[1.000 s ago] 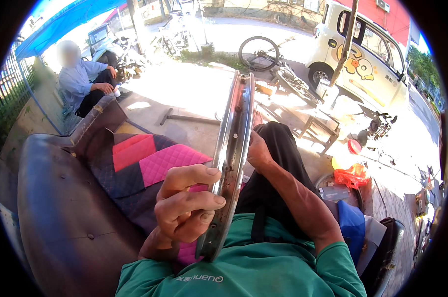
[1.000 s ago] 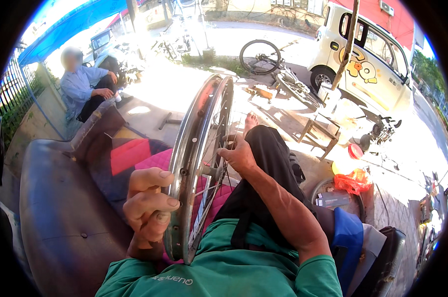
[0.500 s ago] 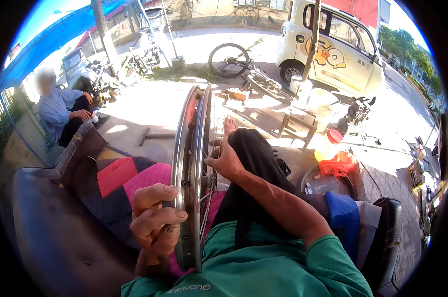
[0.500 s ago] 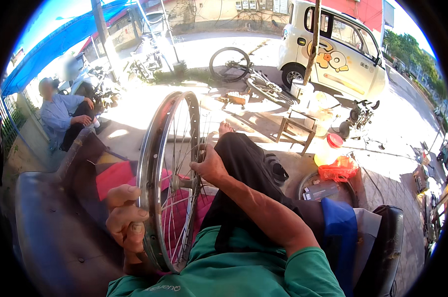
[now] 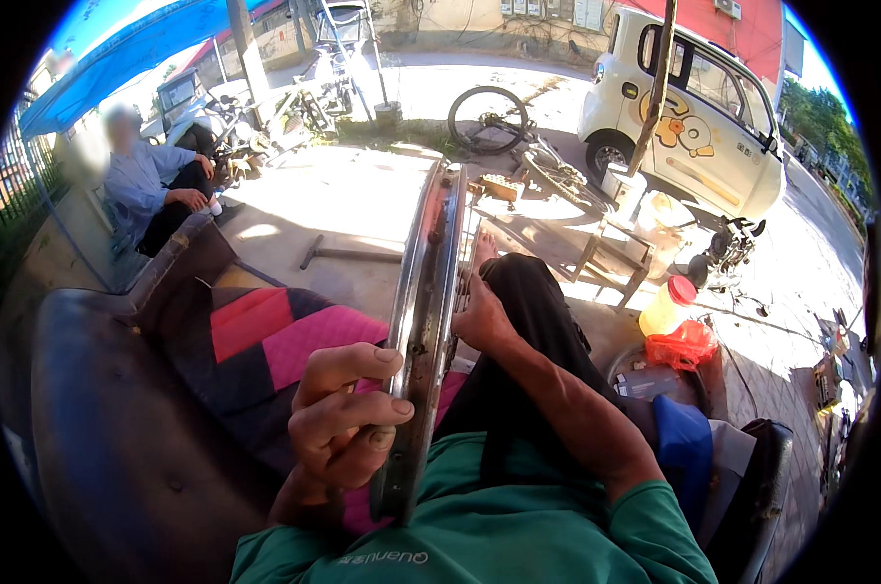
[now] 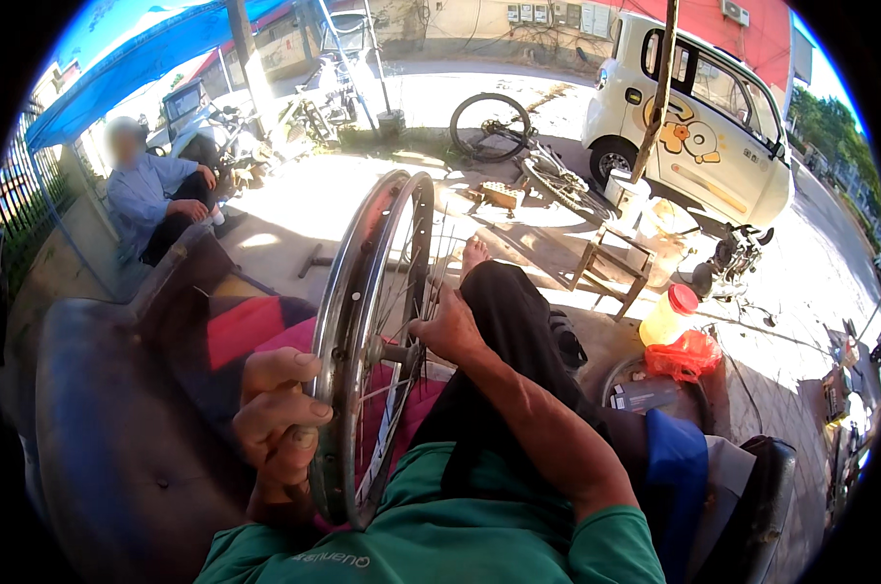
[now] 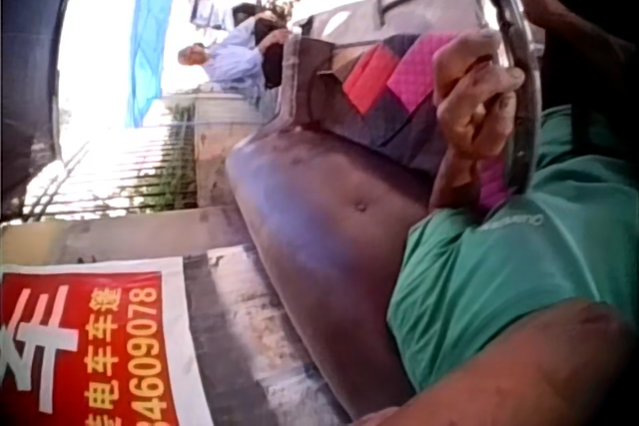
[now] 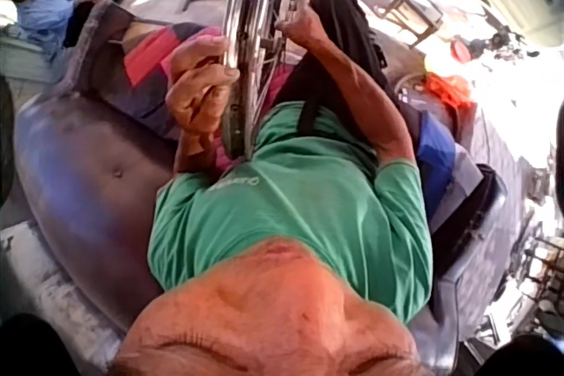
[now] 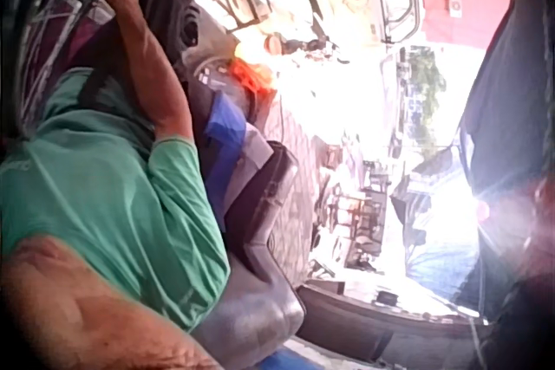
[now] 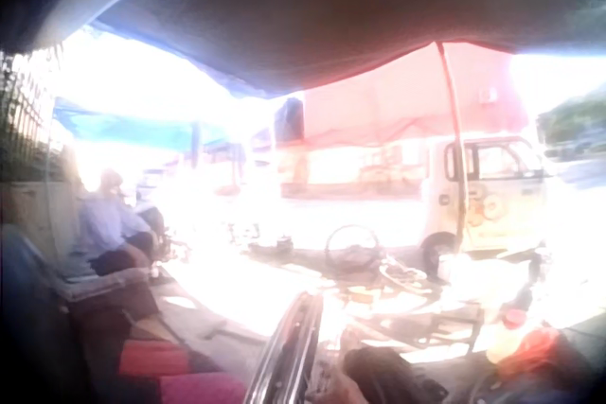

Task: The person sits on a couch and works on a bicycle wheel resting on their lap. They use a small tool to adjust the spokes and nipples, rotating the wheel to access different sections. The person occasionally spins the wheel to check its alignment.

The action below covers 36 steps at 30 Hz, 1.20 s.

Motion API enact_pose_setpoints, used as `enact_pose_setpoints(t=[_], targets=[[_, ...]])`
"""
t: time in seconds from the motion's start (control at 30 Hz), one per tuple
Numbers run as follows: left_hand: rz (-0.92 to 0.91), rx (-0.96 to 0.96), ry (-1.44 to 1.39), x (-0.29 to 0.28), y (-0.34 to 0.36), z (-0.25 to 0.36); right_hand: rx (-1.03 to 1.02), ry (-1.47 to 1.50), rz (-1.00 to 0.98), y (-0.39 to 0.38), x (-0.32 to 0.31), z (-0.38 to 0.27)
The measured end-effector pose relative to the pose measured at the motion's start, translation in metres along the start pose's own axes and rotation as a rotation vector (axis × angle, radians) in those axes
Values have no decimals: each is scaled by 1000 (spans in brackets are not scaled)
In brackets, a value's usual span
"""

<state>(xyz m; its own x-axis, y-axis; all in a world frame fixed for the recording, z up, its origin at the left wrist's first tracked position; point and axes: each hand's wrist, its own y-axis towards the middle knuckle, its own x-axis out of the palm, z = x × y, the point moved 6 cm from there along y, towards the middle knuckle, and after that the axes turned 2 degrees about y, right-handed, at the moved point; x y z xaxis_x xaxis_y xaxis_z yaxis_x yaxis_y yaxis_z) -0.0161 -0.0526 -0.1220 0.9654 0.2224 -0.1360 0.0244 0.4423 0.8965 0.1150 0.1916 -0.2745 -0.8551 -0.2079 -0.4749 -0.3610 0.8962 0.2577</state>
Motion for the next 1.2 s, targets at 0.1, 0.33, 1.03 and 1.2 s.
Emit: enact_pose_setpoints(t=[0.1, 0.33, 1.03, 1.2], targets=[[1, 8, 4, 0, 1, 0, 8, 4, -26, 1, 4, 3], [-4, 6, -12, 2, 0, 2, 123, 34, -105, -4, 2, -2], [17, 22, -37, 3, -1, 1, -8, 110, -125, -3, 9, 5], [-12, 31, -11, 4, 1, 3, -40, 81, -95, -3, 8, 6]])
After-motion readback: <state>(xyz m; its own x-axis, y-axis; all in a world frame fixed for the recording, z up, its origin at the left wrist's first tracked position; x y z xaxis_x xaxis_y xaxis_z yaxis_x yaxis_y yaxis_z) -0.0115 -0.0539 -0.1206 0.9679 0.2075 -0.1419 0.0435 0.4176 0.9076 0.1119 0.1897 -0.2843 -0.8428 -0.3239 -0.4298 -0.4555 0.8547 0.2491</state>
